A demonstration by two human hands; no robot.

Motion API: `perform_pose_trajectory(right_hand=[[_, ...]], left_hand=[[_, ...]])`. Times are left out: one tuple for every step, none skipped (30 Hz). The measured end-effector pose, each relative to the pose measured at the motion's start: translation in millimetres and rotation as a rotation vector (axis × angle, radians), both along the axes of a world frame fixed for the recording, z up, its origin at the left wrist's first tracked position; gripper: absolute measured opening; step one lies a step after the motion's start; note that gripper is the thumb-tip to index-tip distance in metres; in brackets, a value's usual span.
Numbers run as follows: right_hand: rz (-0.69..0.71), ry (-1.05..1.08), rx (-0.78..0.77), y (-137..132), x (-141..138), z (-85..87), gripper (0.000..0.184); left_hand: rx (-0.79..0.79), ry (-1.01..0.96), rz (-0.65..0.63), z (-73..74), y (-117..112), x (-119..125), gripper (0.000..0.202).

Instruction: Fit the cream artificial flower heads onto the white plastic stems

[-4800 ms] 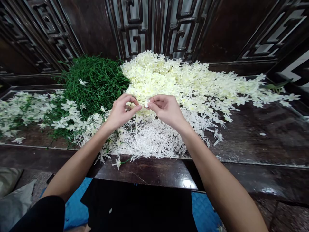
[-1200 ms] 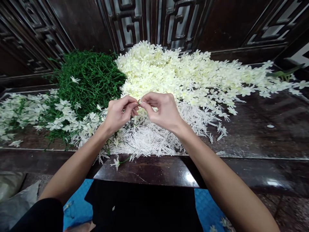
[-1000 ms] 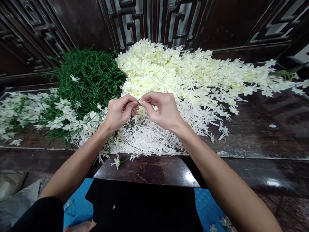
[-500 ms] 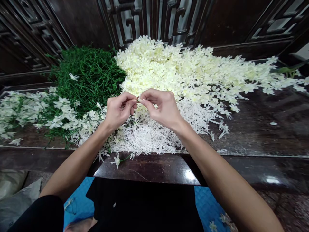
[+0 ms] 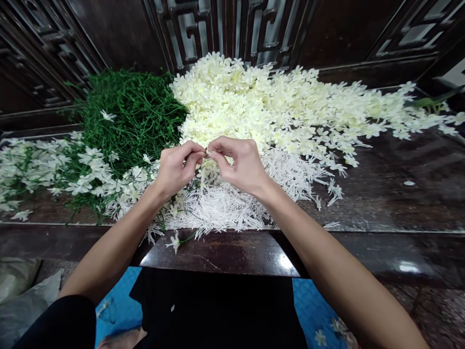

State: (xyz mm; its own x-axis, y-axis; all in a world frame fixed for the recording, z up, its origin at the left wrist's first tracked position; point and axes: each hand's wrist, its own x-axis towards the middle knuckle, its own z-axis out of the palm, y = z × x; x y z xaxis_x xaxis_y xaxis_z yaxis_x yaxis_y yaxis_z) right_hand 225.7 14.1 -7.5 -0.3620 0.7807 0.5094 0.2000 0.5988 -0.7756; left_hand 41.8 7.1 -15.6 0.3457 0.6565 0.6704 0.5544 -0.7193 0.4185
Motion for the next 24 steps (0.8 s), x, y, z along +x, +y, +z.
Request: perform_pose_trajectory(right_hand=[[0.003,-0.011,0.000,0.6,0.2,-0.1,0.008],[0.009,-0.019,-0.005,1.5,0.7,0.1,0.009],[0.022,-0.020,-0.018,2.7,1.3,0.7,0.009],[0.030,-0.013,-0.037,4.2,2.3,1.6,0.009],[0.035,-0.001,-0.058,6.0,3.7,2.9,0.009],[0.027,0.010,-0.076,8.0,5.6,4.3,0.011],[0.010,0.010,-0.088,10.2,8.0,5.9,0.014],[-0.022,-0.012,-0.091,12.3,10.9,7.5,0.018],[-0.062,-0.059,-0.082,14.5,14.1,8.9,0.020],[-0.097,-0.133,-0.066,16.4,17.5,9.8,0.021],[-0.124,-0.227,-0.050,18.1,21.0,10.1,0.022],[-0.133,-0.330,-0.040,19.5,24.1,9.8,0.022],[-0.120,-0.423,-0.048,20.7,26.7,8.7,0.023],[-0.095,-0.504,-0.080,21.6,28.5,7.1,0.023],[-0.059,-0.563,-0.130,22.3,29.5,5.0,0.021],[-0.025,-0.597,-0.180,22.9,29.8,3.0,0.019],[0.001,-0.610,-0.219,23.2,29.4,1.4,0.016],[0.018,-0.604,-0.242,23.5,28.6,0.4,0.014],[0.020,-0.582,-0.249,23.7,27.7,0.4,0.012],[0.009,-0.548,-0.242,23.8,27.0,1.3,0.011],[-0.011,-0.505,-0.231,23.8,26.6,3.2,0.010],[-0.031,-0.458,-0.224,23.7,26.6,5.7,0.010],[-0.047,-0.404,-0.223,23.4,26.9,8.5,0.011],[-0.047,-0.346,-0.229,23.0,27.5,11.3,0.012]], left_hand=[[0.005,0.018,-0.004,0.3,0.4,-0.6,0.018],[0.008,0.033,-0.009,1.1,0.8,-1.0,0.018],[0.006,0.041,-0.014,2.5,0.9,-1.0,0.017],[-0.008,0.041,-0.015,4.3,0.9,-0.8,0.016],[-0.031,0.032,-0.013,6.4,0.6,-0.4,0.015],[-0.061,0.016,-0.007,8.6,0.2,0.1,0.014],[-0.096,-0.009,0.002,10.7,-0.2,0.4,0.014],[-0.134,-0.044,0.010,12.4,-0.5,0.5,0.013],[-0.172,-0.089,0.019,13.8,-0.6,0.4,0.013],[-0.213,-0.141,0.028,14.7,-0.4,-0.1,0.012],[-0.255,-0.196,0.038,15.3,0.1,-0.8,0.012],[-0.297,-0.249,0.050,15.6,0.9,-1.7,0.011],[-0.336,-0.296,0.065,15.8,1.9,-2.5,0.011],[-0.374,-0.335,0.081,16.0,3.1,-3.2,0.011],[-0.414,-0.372,0.097,16.2,4.2,-3.6,0.011],[-0.461,-0.405,0.110,16.6,5.1,-3.8,0.011],[-0.514,-0.437,0.121,17.2,5.7,-3.7,0.010],[-0.568,-0.465,0.125,18.0,5.9,-3.4,0.008],[-0.616,-0.485,0.124,19.0,5.5,-2.9,0.006],[-0.650,-0.494,0.125,20.1,4.7,-2.4,0.004],[-0.669,-0.487,0.128,21.4,3.5,-2.0,0.003],[-0.673,-0.472,0.132,22.7,2.1,-1.5,0.006],[-0.674,-0.451,0.136,24.0,0.5,-1.1,0.009],[-0.679,-0.427,0.141,25.3,-1.0,-0.6,0.011]])
